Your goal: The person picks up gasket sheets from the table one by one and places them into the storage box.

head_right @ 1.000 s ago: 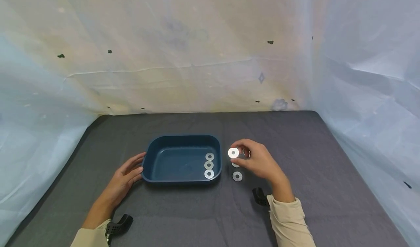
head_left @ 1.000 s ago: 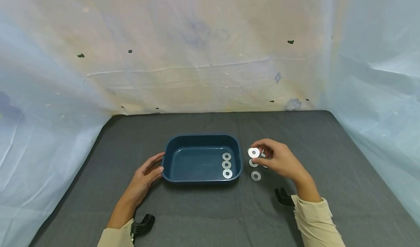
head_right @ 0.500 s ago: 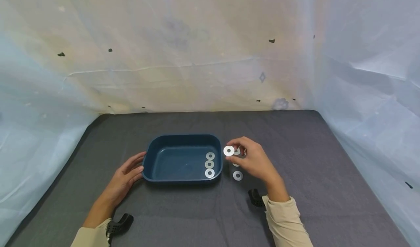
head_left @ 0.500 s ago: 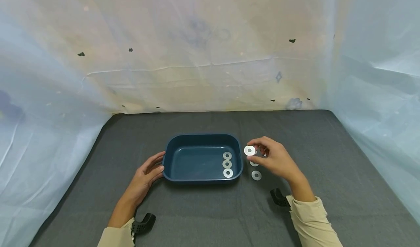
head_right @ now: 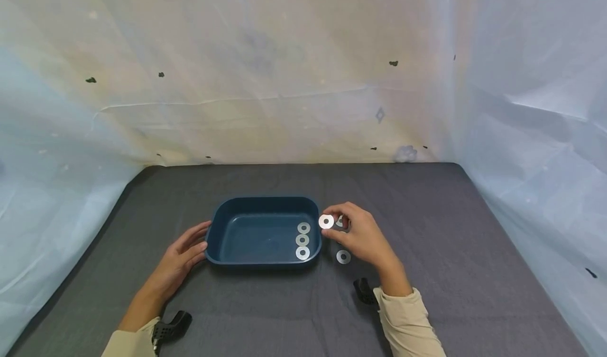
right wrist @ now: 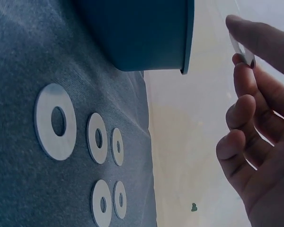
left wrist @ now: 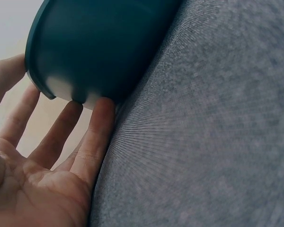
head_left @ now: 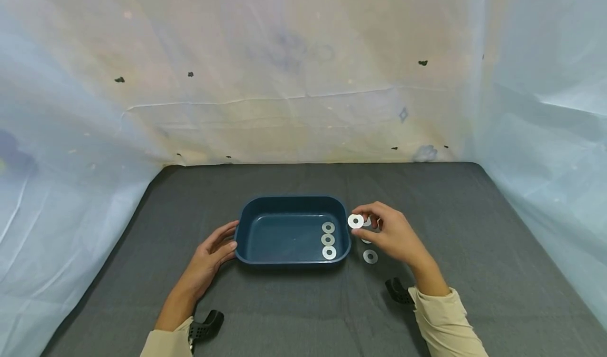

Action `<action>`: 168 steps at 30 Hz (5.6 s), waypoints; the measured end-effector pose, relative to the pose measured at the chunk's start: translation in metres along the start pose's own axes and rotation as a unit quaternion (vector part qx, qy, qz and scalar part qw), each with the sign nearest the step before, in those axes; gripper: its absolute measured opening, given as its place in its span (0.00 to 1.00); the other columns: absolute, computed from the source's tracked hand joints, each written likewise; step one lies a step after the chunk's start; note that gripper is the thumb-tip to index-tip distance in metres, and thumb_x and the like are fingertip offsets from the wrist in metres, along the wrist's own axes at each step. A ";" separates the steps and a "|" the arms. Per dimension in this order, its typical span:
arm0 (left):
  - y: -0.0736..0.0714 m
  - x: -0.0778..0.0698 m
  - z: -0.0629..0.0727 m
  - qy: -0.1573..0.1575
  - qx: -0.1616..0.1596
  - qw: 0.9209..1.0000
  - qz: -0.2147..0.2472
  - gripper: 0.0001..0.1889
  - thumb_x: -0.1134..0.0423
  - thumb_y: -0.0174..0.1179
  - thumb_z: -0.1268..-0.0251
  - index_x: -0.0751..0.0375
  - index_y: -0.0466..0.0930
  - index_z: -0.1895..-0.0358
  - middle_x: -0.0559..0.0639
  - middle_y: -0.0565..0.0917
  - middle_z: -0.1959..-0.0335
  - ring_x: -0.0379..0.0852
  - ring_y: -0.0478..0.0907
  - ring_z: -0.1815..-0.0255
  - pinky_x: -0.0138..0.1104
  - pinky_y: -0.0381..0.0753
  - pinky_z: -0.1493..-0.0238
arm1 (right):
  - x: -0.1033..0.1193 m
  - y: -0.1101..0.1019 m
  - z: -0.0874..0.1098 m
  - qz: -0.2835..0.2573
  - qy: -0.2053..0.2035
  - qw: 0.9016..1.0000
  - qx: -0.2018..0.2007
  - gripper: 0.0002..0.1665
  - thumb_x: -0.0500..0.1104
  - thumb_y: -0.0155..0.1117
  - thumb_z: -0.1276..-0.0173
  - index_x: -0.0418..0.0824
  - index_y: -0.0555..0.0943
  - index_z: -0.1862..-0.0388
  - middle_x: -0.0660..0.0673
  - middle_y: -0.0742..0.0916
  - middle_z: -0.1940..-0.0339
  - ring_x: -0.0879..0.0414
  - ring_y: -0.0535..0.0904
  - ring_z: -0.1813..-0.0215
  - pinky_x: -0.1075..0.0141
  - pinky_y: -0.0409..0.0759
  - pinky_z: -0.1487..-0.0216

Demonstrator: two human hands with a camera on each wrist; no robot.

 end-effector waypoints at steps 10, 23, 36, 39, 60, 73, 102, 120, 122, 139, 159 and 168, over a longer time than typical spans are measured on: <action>-0.001 -0.001 -0.001 0.003 -0.001 1.000 -0.005 0.29 0.60 0.54 0.23 0.53 0.59 0.23 0.53 0.66 0.27 0.31 0.75 0.37 0.29 0.81 0.44 | 0.002 0.004 -0.002 0.001 0.006 1.000 0.003 0.22 0.44 0.77 0.40 0.49 0.84 0.47 0.46 0.81 0.64 0.52 0.74 0.66 0.69 0.68 0.68; 0.001 0.000 -0.001 0.000 0.000 1.000 -0.003 0.29 0.60 0.54 0.23 0.53 0.59 0.23 0.57 0.64 0.26 0.31 0.74 0.37 0.28 0.80 0.44 | 0.004 0.015 -0.002 0.013 0.036 0.999 0.001 0.21 0.43 0.75 0.38 0.46 0.84 0.46 0.45 0.82 0.63 0.59 0.70 0.67 0.69 0.68 0.69; 0.001 -0.001 0.001 -0.001 -0.007 1.000 -0.013 0.29 0.59 0.55 0.24 0.52 0.60 0.23 0.55 0.65 0.26 0.32 0.74 0.37 0.29 0.81 0.44 | 0.006 0.022 -0.004 0.031 0.081 0.996 -0.008 0.22 0.42 0.73 0.38 0.44 0.84 0.44 0.45 0.82 0.61 0.58 0.70 0.68 0.67 0.67 0.69; 0.001 0.000 0.001 -0.002 -0.008 1.000 -0.018 0.29 0.58 0.55 0.24 0.52 0.60 0.23 0.56 0.65 0.27 0.32 0.74 0.37 0.29 0.80 0.44 | 0.007 0.022 -0.004 0.029 0.082 0.996 -0.006 0.23 0.42 0.72 0.37 0.43 0.83 0.43 0.46 0.82 0.61 0.58 0.70 0.69 0.67 0.67 0.70; 0.000 -0.001 0.001 -0.007 -0.013 1.000 -0.014 0.29 0.57 0.56 0.24 0.51 0.60 0.24 0.54 0.67 0.27 0.32 0.75 0.37 0.29 0.81 0.45 | 0.007 0.017 -0.002 0.017 0.074 0.997 0.001 0.23 0.40 0.70 0.35 0.43 0.82 0.40 0.48 0.86 0.59 0.59 0.72 0.67 0.68 0.68 0.70; 0.000 -0.001 0.001 -0.006 -0.012 1.000 -0.012 0.29 0.58 0.56 0.24 0.52 0.60 0.24 0.55 0.67 0.27 0.33 0.75 0.37 0.29 0.81 0.45 | -0.023 -0.011 0.005 0.016 0.108 0.994 0.010 0.22 0.43 0.69 0.33 0.41 0.81 0.40 0.46 0.85 0.57 0.57 0.75 0.65 0.67 0.71 0.72; -0.001 -0.001 0.001 -0.004 -0.012 1.000 -0.015 0.29 0.59 0.55 0.24 0.54 0.60 0.23 0.53 0.67 0.29 0.32 0.76 0.39 0.28 0.81 0.45 | -0.066 -0.013 0.018 0.109 0.124 0.981 0.106 0.16 0.40 0.75 0.43 0.40 0.86 0.54 0.43 0.85 0.61 0.56 0.76 0.64 0.61 0.73 0.61; 0.003 -0.003 0.002 0.015 -0.002 1.000 0.005 0.29 0.63 0.53 0.23 0.59 0.59 0.23 0.55 0.67 0.29 0.32 0.76 0.39 0.28 0.81 0.46 | -0.068 -0.017 0.018 0.076 0.107 0.985 0.109 0.25 0.41 0.77 0.43 0.41 0.79 0.48 0.46 0.84 0.66 0.60 0.75 0.68 0.63 0.72 0.64; 0.005 -0.002 0.001 0.019 0.000 1.000 0.009 0.29 0.64 0.53 0.23 0.59 0.58 0.23 0.54 0.67 0.29 0.33 0.76 0.39 0.28 0.81 0.45 | -0.067 -0.019 0.019 0.074 0.098 0.985 0.118 0.26 0.40 0.77 0.43 0.40 0.80 0.46 0.46 0.85 0.64 0.60 0.76 0.68 0.64 0.73 0.64; -0.001 0.001 0.005 -0.007 -0.018 1.000 -0.009 0.29 0.59 0.55 0.24 0.54 0.60 0.24 0.54 0.67 0.29 0.32 0.76 0.39 0.29 0.81 0.46 | -0.068 -0.014 0.022 0.084 0.102 0.982 0.133 0.20 0.42 0.76 0.43 0.40 0.86 0.51 0.48 0.87 0.66 0.62 0.75 0.69 0.66 0.73 0.66; -0.001 -0.001 0.002 0.003 -0.006 1.000 0.004 0.29 0.60 0.55 0.24 0.54 0.60 0.23 0.50 0.68 0.29 0.33 0.76 0.38 0.30 0.81 0.45 | -0.064 -0.022 0.018 0.064 0.120 0.987 0.083 0.22 0.47 0.75 0.41 0.42 0.85 0.49 0.48 0.83 0.66 0.61 0.71 0.73 0.68 0.70 0.73; 0.000 -0.001 0.003 0.001 -0.006 1.000 0.004 0.29 0.60 0.55 0.24 0.54 0.60 0.23 0.52 0.67 0.28 0.34 0.76 0.38 0.30 0.81 0.44 | -0.059 -0.026 0.018 0.057 0.122 0.989 0.059 0.22 0.48 0.75 0.40 0.44 0.85 0.47 0.47 0.83 0.64 0.58 0.72 0.70 0.67 0.70 0.72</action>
Point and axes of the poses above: each hand's wrist, its own z-axis away from the middle knuckle, its own y-axis out of the palm, x = y × z, the point moved 5 cm from there along -z, towards the middle knuckle
